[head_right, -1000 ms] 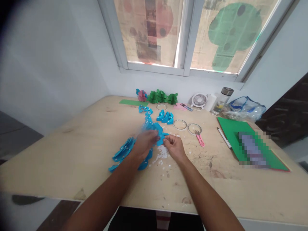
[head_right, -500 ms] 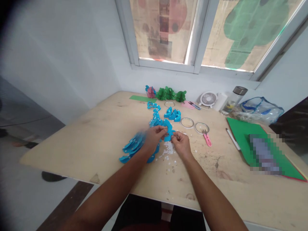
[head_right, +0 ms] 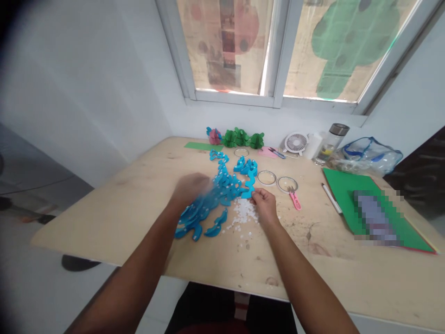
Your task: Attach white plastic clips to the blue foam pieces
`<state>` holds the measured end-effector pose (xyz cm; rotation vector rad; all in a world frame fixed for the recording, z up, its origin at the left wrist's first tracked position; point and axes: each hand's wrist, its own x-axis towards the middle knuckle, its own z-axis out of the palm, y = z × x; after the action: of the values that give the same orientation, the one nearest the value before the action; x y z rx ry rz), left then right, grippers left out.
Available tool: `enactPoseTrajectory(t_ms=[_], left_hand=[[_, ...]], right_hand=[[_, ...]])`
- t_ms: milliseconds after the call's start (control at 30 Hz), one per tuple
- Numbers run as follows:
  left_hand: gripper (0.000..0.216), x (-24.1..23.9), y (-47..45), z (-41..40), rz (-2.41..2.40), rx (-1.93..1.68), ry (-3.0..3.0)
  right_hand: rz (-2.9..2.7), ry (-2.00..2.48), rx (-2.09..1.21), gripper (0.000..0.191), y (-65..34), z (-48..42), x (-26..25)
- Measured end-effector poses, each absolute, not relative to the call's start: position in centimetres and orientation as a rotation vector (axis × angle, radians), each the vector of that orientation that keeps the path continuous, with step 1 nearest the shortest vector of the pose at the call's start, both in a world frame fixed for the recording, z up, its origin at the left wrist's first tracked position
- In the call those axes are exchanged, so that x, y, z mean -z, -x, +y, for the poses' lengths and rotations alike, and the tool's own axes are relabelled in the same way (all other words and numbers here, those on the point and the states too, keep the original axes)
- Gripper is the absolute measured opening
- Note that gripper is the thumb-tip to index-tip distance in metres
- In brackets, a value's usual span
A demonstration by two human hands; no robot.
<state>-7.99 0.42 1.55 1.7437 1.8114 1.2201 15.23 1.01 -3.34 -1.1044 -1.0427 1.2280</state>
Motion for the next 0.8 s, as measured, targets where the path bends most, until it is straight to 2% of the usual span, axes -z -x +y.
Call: enactPoseTrajectory(t_ms=[300,400,567,800], left_hand=[[0.025,0.2,7.3,2.7,2.131,-0.362,-2.001],[0.028,0.2,6.7,2.6,2.233,-0.184,-2.060],[0.029,-0.2,5.8,1.0,2.404,-0.400,-2.180],[0.017,-0.7,5.0,-0.2,2.224,-0.760,-2.117]], right_hand=[[-1.048,1.101,-1.255,0.017,-15.2,1.0,3.4],[-1.045,1.095,-1.251,0.016,-15.1,0.9,3.2],[-1.042,1.094,-1.257,0.014,-14.9,0.7,2.9],[-1.034,1.090,-1.252,0.014,-15.0,0.8,2.9]])
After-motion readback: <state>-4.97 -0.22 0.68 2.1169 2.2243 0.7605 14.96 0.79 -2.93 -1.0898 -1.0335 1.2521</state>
